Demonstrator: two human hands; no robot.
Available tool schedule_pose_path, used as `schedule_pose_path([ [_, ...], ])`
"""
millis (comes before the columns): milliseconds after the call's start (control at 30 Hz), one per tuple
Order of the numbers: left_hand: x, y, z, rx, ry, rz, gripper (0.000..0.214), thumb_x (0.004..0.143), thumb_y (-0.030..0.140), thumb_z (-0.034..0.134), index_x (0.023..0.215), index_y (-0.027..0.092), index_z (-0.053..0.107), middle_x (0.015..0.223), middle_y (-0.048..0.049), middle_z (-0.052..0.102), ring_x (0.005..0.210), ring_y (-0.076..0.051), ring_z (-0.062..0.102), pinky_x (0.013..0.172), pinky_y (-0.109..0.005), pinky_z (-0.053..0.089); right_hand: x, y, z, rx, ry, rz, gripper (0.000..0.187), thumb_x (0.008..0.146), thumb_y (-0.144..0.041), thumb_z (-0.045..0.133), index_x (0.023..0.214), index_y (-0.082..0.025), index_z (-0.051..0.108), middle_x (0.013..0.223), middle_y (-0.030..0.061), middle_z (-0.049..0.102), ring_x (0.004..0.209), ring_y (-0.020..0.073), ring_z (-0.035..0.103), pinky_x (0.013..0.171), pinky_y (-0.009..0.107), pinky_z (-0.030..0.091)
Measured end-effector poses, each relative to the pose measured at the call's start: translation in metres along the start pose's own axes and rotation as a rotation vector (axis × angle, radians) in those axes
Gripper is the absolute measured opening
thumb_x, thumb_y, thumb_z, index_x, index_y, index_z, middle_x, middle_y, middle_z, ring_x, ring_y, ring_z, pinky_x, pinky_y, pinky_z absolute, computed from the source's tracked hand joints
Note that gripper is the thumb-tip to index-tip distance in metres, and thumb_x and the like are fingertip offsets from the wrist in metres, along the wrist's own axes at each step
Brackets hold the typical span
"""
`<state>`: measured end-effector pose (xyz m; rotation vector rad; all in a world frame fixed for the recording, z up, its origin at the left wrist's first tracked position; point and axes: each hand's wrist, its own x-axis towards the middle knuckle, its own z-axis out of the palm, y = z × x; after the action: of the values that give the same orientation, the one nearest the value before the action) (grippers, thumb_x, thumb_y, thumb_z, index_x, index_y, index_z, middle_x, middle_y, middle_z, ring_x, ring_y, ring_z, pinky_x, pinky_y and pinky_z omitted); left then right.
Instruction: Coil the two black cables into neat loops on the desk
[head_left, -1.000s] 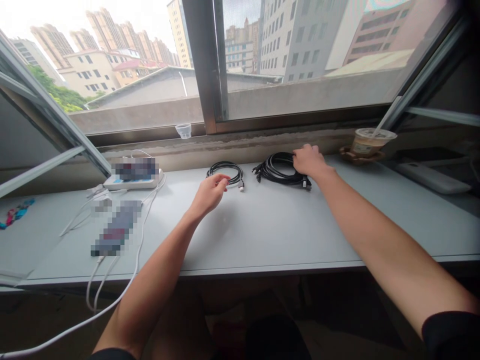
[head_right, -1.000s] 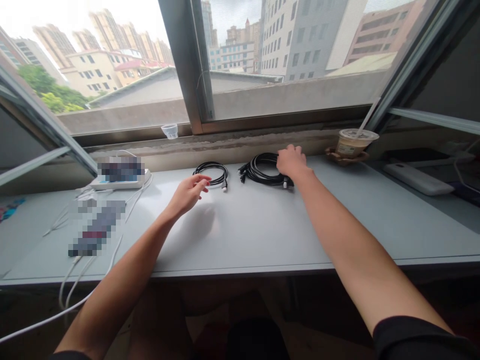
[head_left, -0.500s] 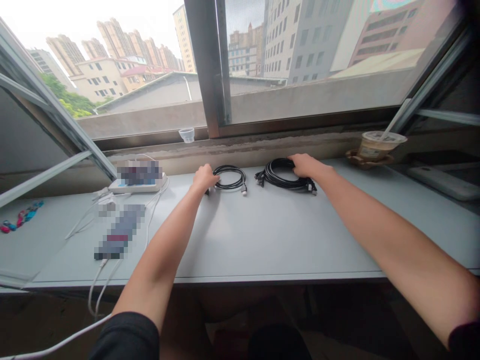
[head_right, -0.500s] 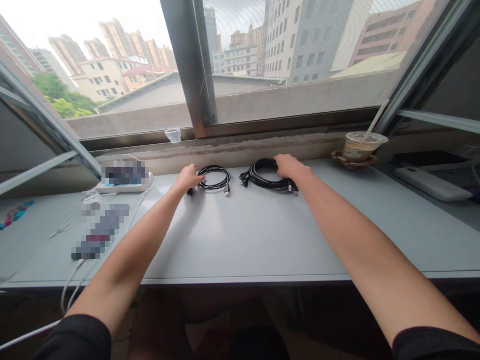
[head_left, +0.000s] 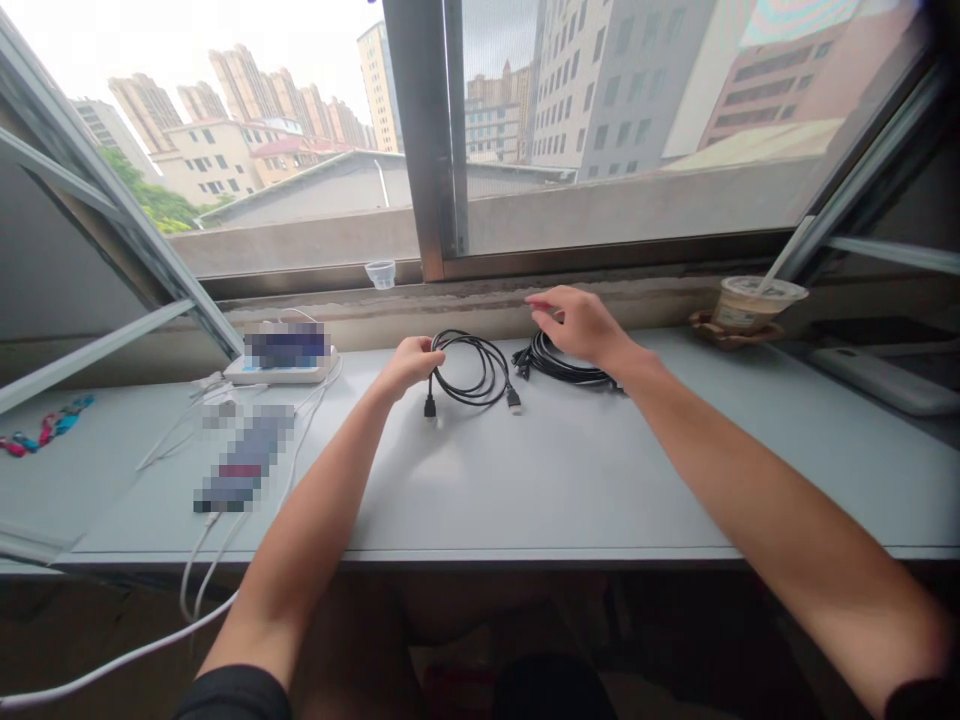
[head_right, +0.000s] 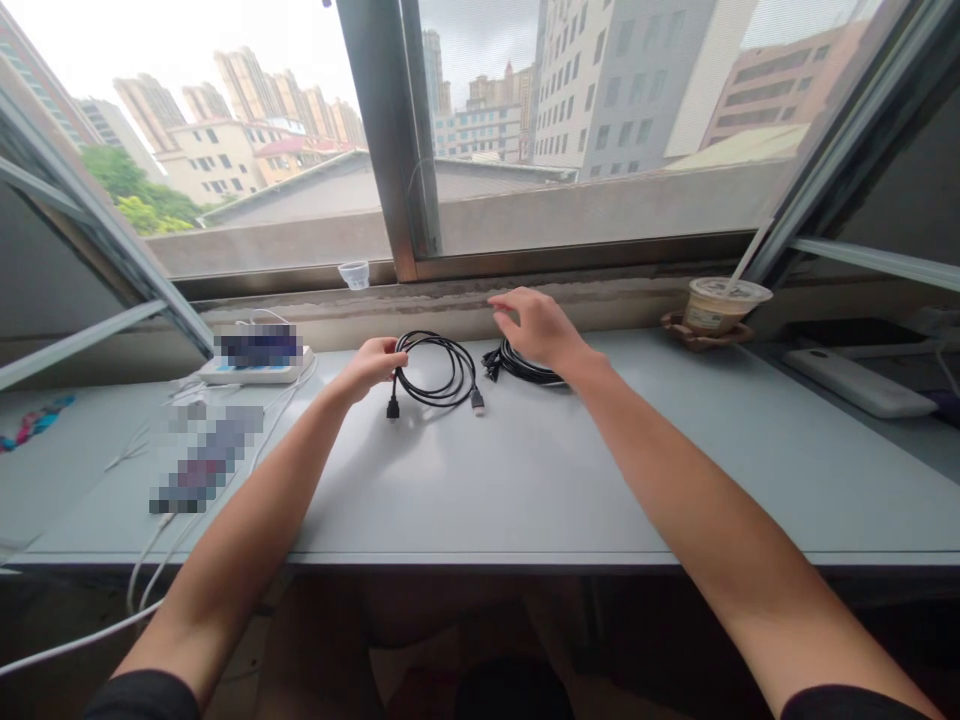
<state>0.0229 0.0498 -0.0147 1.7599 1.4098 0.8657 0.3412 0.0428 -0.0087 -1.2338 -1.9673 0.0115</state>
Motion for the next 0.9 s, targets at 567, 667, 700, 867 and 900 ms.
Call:
schedule_pose_path([
  [567,-0.035,0.002,0.012,-0.389,-0.219,0.382,0.043,0.075,0.034,0.088,0.113,0.014,0.081,0.104,-0.013,0.081,0.098,-0.024,0.076,0.095,-0.037,0.057,-0.047,-0.062,0.05,0.235,-0.056,-0.227,0.034,0.108,-0.047,0.055,0.12,-0.026,0.079,0.108,0.006,0.083,0.086,0.0229,0.077,0.076,0.032,0.055],
  [667,-0.033,0.0,0.021,-0.351,-0.038,0.497,0.036,0.082,0.045,0.086,0.102,0.016,0.08,0.108,-0.0124,0.08,0.1,-0.023,0.075,0.093,-0.035,0.06,-0.047,-0.065,0.049,0.14,-0.035,-0.271,0.03,0.107,-0.042,0.058,0.118,-0.025,0.08,0.104,0.0073,0.082,0.09,0.0241,0.074,0.08,0.034,0.056],
  [700,-0.033,-0.001,0.022,-0.358,0.0,0.506,0.037,0.085,0.049,0.083,0.102,0.017,0.078,0.111,-0.0119,0.079,0.102,-0.023,0.075,0.09,-0.034,0.061,-0.046,-0.064,0.048,0.116,-0.03,-0.297,0.028,0.106,-0.04,0.06,0.116,-0.025,0.081,0.105,0.0079,0.082,0.094,0.025,0.072,0.084,0.036,0.056],
  [867,-0.032,-0.005,0.014,-0.457,0.09,0.426,0.043,0.094,0.062,0.069,0.107,0.022,0.062,0.113,-0.0078,0.077,0.102,-0.021,0.076,0.082,-0.034,0.063,-0.044,-0.048,0.038,-0.038,-0.131,-0.316,0.033,0.104,-0.022,0.058,0.132,-0.029,0.076,0.114,0.0077,0.079,0.1,0.0255,0.067,0.087,0.038,0.055],
  [900,-0.031,-0.005,0.012,-0.464,0.113,0.414,0.044,0.095,0.064,0.067,0.107,0.023,0.061,0.112,-0.0073,0.076,0.101,-0.021,0.076,0.08,-0.034,0.063,-0.044,-0.043,0.036,-0.074,-0.162,-0.294,0.038,0.103,-0.018,0.058,0.135,-0.03,0.074,0.115,0.0067,0.079,0.102,0.0255,0.067,0.085,0.037,0.055],
])
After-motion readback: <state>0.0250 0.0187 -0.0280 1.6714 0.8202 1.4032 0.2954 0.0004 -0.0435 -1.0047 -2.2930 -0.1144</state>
